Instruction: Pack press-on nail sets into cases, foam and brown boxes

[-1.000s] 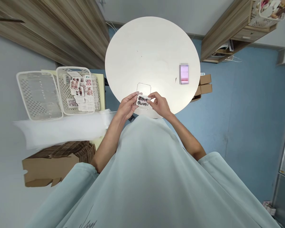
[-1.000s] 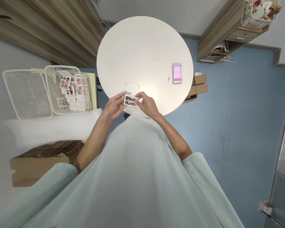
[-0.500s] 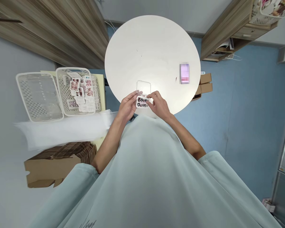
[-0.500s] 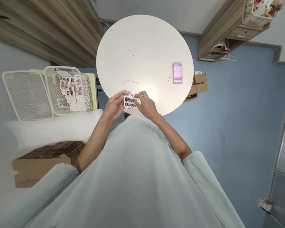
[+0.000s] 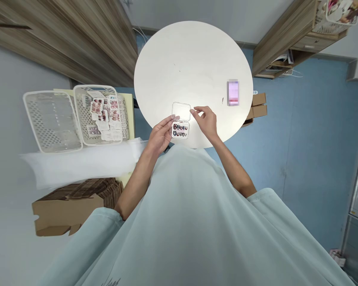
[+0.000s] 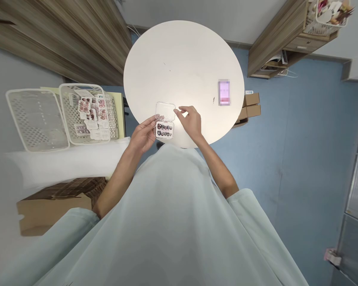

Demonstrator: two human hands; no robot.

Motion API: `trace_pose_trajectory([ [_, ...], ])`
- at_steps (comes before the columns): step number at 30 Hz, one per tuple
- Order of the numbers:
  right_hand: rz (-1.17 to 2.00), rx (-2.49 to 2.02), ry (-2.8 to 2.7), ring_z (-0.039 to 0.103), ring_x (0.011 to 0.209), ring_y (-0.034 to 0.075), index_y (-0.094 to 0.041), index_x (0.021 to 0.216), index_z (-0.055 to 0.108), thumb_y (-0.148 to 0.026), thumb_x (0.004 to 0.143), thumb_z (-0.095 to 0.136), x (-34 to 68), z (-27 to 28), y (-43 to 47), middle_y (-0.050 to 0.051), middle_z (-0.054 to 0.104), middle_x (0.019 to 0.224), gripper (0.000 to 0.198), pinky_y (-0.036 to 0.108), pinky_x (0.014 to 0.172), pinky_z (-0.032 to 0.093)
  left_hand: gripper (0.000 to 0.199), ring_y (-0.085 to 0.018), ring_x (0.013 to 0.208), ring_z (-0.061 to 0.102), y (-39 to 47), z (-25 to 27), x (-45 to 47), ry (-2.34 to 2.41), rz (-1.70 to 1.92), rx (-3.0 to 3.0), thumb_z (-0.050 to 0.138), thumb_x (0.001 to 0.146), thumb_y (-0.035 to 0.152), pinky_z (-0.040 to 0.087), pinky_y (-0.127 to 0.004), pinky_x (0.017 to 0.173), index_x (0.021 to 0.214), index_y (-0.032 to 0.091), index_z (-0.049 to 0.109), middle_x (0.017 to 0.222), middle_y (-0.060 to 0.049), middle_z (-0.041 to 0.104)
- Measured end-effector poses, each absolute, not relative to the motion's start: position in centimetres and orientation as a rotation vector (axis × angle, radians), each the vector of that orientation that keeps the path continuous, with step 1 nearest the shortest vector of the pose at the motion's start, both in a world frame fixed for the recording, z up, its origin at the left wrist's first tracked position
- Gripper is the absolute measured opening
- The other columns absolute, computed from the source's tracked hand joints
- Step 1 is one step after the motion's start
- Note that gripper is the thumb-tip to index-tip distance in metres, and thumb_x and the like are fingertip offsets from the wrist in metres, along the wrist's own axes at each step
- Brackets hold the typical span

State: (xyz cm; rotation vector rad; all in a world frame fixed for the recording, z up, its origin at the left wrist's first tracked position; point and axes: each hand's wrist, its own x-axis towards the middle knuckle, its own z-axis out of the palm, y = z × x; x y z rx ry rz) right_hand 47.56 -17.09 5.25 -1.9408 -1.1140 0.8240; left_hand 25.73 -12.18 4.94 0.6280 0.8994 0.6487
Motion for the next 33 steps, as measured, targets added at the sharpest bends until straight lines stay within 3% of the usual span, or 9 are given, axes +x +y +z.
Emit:
trace_pose_trajectory([
  [4, 0.993, -1.866, -0.996, 0.069, 0.091, 0.022, -0.019, 0.108, 0.082, -0.085, 0.099, 0.064, 47.5, 4.2, -15.1, 0.011, 0.08, 0.105, 0.069, 0.034, 0.078, 0.058, 0.041, -0.03, 0.143, 0.071, -12.7, 5.2, 25.4, 0.909, 0.62, 0.613, 0.089, 0.093, 0.033, 0.056, -0.044, 0.124, 0.13, 0.018, 0.08, 0.141, -0.015, 0.081],
  [8, 1.009, -1.871, -0.992, 0.067, 0.087, 0.02, -0.02, 0.102, 0.081, -0.085, 0.101, 0.059, 46.7, 3.5, -14.5, 0.01, 0.079, 0.103, 0.068, 0.034, 0.078, 0.056, 0.042, -0.03, 0.143, 0.07, -13.1, 5.2, 25.0, 0.924, 0.617, 0.601, 0.091, 0.091, 0.033, 0.055, -0.046, 0.125, 0.129, 0.017, 0.08, 0.138, -0.017, 0.081],
  [15, 0.851, -1.781, -1.168, 0.063, 0.087, 0.019, -0.024, 0.111, 0.083, -0.077, 0.11, 0.054, 46.3, 7.1, -15.8, 0.007, 0.073, 0.109, 0.061, 0.037, 0.086, 0.056, 0.037, -0.029, 0.141, 0.071, -13.0, 4.8, 24.4, 0.945, 0.633, 0.57, 0.088, 0.094, 0.028, 0.055, -0.043, 0.125, 0.127, 0.016, 0.08, 0.142, -0.017, 0.08],
  [23, 0.893, -1.682, -1.521, 0.063, 0.083, 0.019, -0.032, 0.125, 0.084, -0.067, 0.11, 0.063, 45.5, 10.1, -21.1, 0.007, 0.067, 0.113, 0.043, 0.035, 0.076, 0.055, 0.048, -0.032, 0.141, 0.072, -11.8, 5.5, 24.9, 0.953, 0.645, 0.594, 0.077, 0.104, 0.045, 0.061, -0.045, 0.117, 0.143, 0.017, 0.075, 0.148, -0.018, 0.076],
  [28, 0.917, -1.777, -1.612, 0.063, 0.078, 0.016, -0.031, 0.126, 0.08, -0.054, 0.113, 0.065, 44.8, 9.4, -23.1, 0.007, 0.07, 0.119, 0.03, 0.031, 0.072, 0.051, 0.053, -0.035, 0.148, 0.066, -11.6, 6.2, 25.3, 0.903, 0.626, 0.64, 0.085, 0.098, 0.04, 0.058, -0.049, 0.122, 0.144, 0.019, 0.073, 0.154, -0.019, 0.072],
  [31, 0.961, -1.821, -1.494, 0.063, 0.075, 0.015, -0.029, 0.126, 0.076, -0.055, 0.107, 0.072, 44.6, 9.2, -23.3, 0.006, 0.073, 0.12, 0.032, 0.031, 0.07, 0.052, 0.054, -0.037, 0.152, 0.063, -11.6, 6.3, 25.4, 0.905, 0.621, 0.66, 0.088, 0.094, 0.035, 0.056, -0.052, 0.124, 0.143, 0.019, 0.073, 0.157, -0.02, 0.07],
  [33, 1.032, -1.837, -1.301, 0.062, 0.07, 0.014, -0.028, 0.127, 0.073, -0.062, 0.098, 0.082, 44.6, 9.1, -23.3, 0.004, 0.075, 0.117, 0.045, 0.031, 0.069, 0.053, 0.055, -0.037, 0.153, 0.062, -11.5, 6.4, 25.4, 0.902, 0.624, 0.67, 0.088, 0.093, 0.035, 0.055, -0.053, 0.125, 0.144, 0.02, 0.072, 0.157, -0.019, 0.07],
])
